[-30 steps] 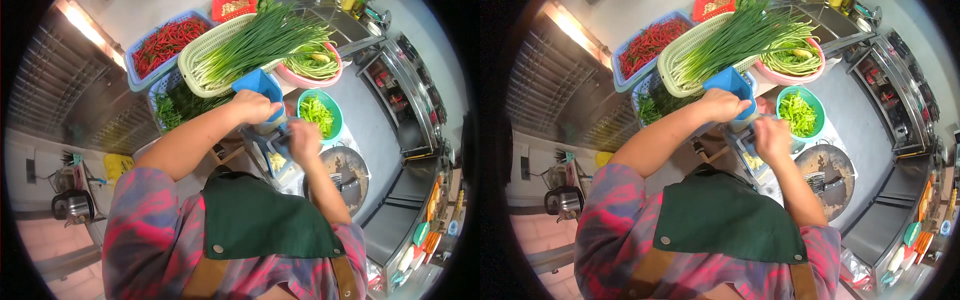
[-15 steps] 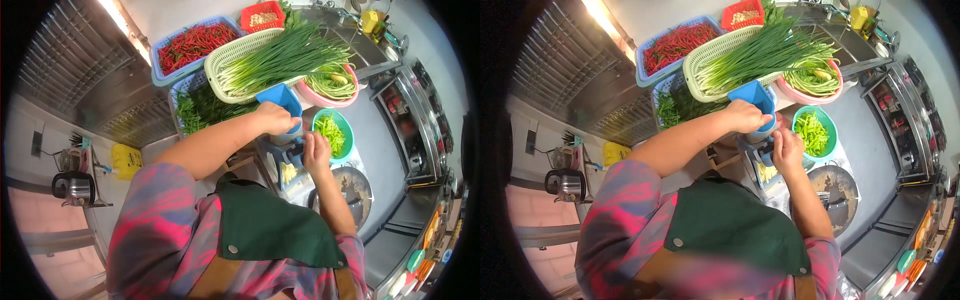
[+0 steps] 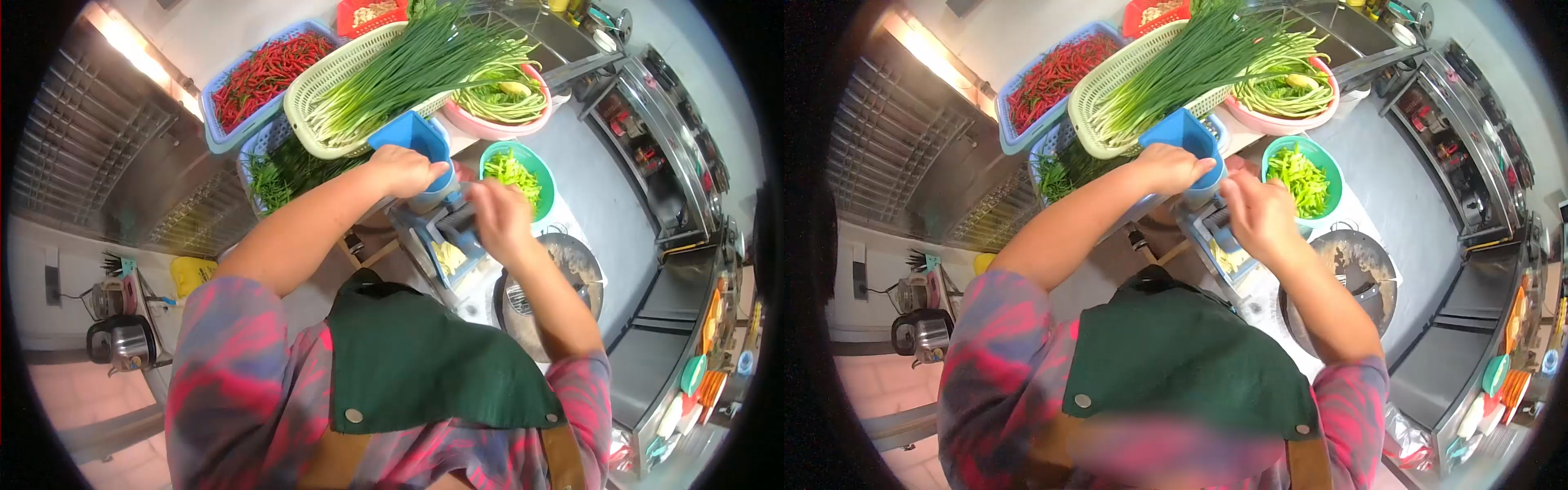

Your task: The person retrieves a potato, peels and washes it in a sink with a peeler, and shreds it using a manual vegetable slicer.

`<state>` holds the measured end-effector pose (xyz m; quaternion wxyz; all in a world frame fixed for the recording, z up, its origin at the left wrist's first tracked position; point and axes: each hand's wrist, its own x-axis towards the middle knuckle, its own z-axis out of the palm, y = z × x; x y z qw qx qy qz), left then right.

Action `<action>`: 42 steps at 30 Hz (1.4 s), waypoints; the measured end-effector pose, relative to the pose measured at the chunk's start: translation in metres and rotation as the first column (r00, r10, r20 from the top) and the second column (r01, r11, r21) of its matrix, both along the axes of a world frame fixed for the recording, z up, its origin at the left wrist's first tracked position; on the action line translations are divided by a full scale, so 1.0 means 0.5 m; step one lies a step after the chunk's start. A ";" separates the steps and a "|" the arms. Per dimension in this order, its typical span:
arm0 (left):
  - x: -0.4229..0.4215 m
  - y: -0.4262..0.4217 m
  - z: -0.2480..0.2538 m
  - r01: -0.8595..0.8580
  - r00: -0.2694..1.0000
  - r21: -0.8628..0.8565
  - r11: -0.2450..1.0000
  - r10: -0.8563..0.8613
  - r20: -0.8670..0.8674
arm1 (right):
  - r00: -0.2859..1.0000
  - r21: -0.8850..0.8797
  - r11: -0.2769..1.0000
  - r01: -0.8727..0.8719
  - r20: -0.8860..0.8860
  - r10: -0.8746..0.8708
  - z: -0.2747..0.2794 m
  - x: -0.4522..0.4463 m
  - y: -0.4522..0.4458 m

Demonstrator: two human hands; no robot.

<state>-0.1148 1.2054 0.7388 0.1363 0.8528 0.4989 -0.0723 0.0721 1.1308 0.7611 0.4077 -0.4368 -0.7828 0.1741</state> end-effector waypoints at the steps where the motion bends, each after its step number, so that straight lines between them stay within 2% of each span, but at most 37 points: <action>1: 0.000 0.003 0.003 -0.005 1.000 -0.029 1.000 0.005 0.001 | 0.998 -0.083 0.997 -0.011 -0.056 0.007 0.062 0.017 -0.030; 2: 0.003 0.001 0.008 -0.005 1.000 -0.075 0.997 0.005 0.002 | 0.998 -0.038 0.999 0.001 -0.064 -0.003 0.107 0.031 -0.051; 3: 0.007 0.003 0.008 -0.001 1.000 -0.109 0.994 0.001 0.002 | 0.996 -0.075 0.997 -0.020 -0.087 0.014 0.136 0.036 -0.060; 5: 0.011 0.009 0.005 -0.006 1.000 -0.099 0.995 0.005 -0.006 | 0.996 0.092 0.992 0.082 -0.032 -0.079 0.117 0.031 -0.065; 7: 0.013 0.001 0.003 -0.008 1.000 -0.097 0.995 0.005 -0.028 | 0.987 0.315 0.940 0.129 0.053 -0.153 -0.011 0.005 -0.022; 9: 0.014 -0.002 -0.002 0.004 1.000 -0.046 0.999 -0.005 -0.011 | 0.991 0.247 0.965 0.090 0.071 -0.111 -0.092 -0.020 0.013; 11: 0.012 -0.009 -0.015 0.020 1.000 -0.008 1.000 -0.020 0.011 | 0.998 0.115 0.993 0.026 0.050 -0.032 -0.073 -0.017 0.015; 13: 0.004 -0.001 -0.021 0.019 0.999 0.024 1.000 -0.020 0.036 | 1.000 0.030 0.999 -0.020 0.008 0.020 -0.020 -0.003 0.007; 14: 0.008 -0.007 0.001 0.011 1.000 -0.050 0.999 -0.011 0.001 | 0.999 -0.013 0.999 -0.042 -0.020 0.042 0.037 0.007 -0.024; 15: 0.009 -0.015 -0.006 0.016 1.000 -0.051 0.999 -0.016 0.004 | 0.997 -0.058 0.996 -0.063 -0.052 0.060 0.074 0.017 -0.051; 17: 0.006 -0.008 -0.010 0.015 1.000 -0.030 0.999 -0.015 0.008 | 0.997 0.024 0.997 -0.078 -0.024 0.078 0.096 0.028 -0.068; 18: 0.003 -0.012 -0.002 0.017 1.000 -0.017 1.000 -0.017 0.017 | 0.995 0.044 0.997 -0.061 -0.078 0.065 0.104 0.031 -0.071; 20: 0.000 -0.009 0.001 -0.004 1.000 -0.043 0.999 0.004 0.015 | 0.997 -0.007 1.000 -0.028 -0.065 0.028 0.130 0.028 -0.069; 23: 0.005 0.006 -0.019 -0.005 0.999 -0.039 0.999 0.006 0.040 | 0.997 0.030 0.998 0.062 -0.047 -0.061 0.118 0.029 -0.046; 24: 0.009 0.005 -0.016 -0.008 0.999 -0.034 0.999 0.010 0.038 | 0.992 0.028 0.992 0.122 0.008 -0.123 0.081 0.024 -0.046; 25: 0.011 0.004 -0.012 -0.010 0.999 -0.027 1.000 0.011 0.035 | 0.987 0.207 0.972 0.115 0.089 -0.136 0.011 0.005 -0.023; 26: 0.014 0.002 -0.009 -0.021 0.999 -0.030 0.999 0.022 0.034 | 0.986 0.211 0.970 0.123 0.089 -0.144 -0.080 -0.014 0.002; 27: 0.018 -0.003 -0.005 -0.031 0.999 -0.030 0.999 0.032 0.037 | 0.992 0.222 0.969 0.105 0.045 -0.118 -0.108 -0.020 0.023; 28: 0.017 -0.005 0.002 -0.046 0.998 -0.017 0.999 0.047 0.037 | 0.994 0.154 0.985 0.075 0.070 -0.087 -0.102 -0.024 0.029; 30: 0.016 -0.011 -0.020 -0.051 0.998 -0.003 0.999 0.051 0.031 | 0.998 0.131 0.990 0.042 0.046 -0.048 -0.075 -0.015 0.010; 32: 0.002 0.002 -0.022 -0.043 0.999 0.028 0.999 0.042 0.031 | 0.998 0.080 0.995 0.054 -0.023 -0.052 0.014 0.000 -0.007; 35: 0.013 -0.002 -0.001 -0.021 1.000 -0.078 0.997 0.022 0.007 | 1.000 -0.160 0.987 0.026 0.005 -0.025 0.149 0.028 -0.067; 36: 0.018 -0.001 -0.002 -0.036 0.999 -0.103 0.994 0.035 -0.007 | 0.997 -0.105 0.993 0.063 -0.043 -0.068 0.146 0.029 -0.067; 38: 0.022 0.004 0.006 -0.057 0.998 -0.159 0.986 0.052 -0.034 | 0.980 -0.007 0.992 0.128 -0.153 -0.128 0.105 0.018 -0.064; 39: 0.030 -0.002 0.008 -0.060 0.998 -0.189 0.980 0.053 -0.042 | 0.977 0.179 0.961 0.211 -0.008 -0.213 0.020 0.008 -0.035; 40: 0.031 -0.009 -0.002 0.001 1.000 -0.098 0.995 -0.003 -0.019 | 0.976 0.203 0.959 0.198 0.056 -0.213 -0.096 -0.005 -0.006; 41: 0.039 -0.009 -0.001 0.005 1.000 -0.098 0.995 -0.007 -0.021 | 0.988 0.177 0.978 0.111 0.083 -0.127 -0.113 -0.014 0.008; 42: 0.039 -0.009 0.001 -0.004 1.000 -0.095 0.995 0.002 -0.027 | 0.990 0.135 0.981 0.136 0.021 -0.140 -0.110 -0.020 0.020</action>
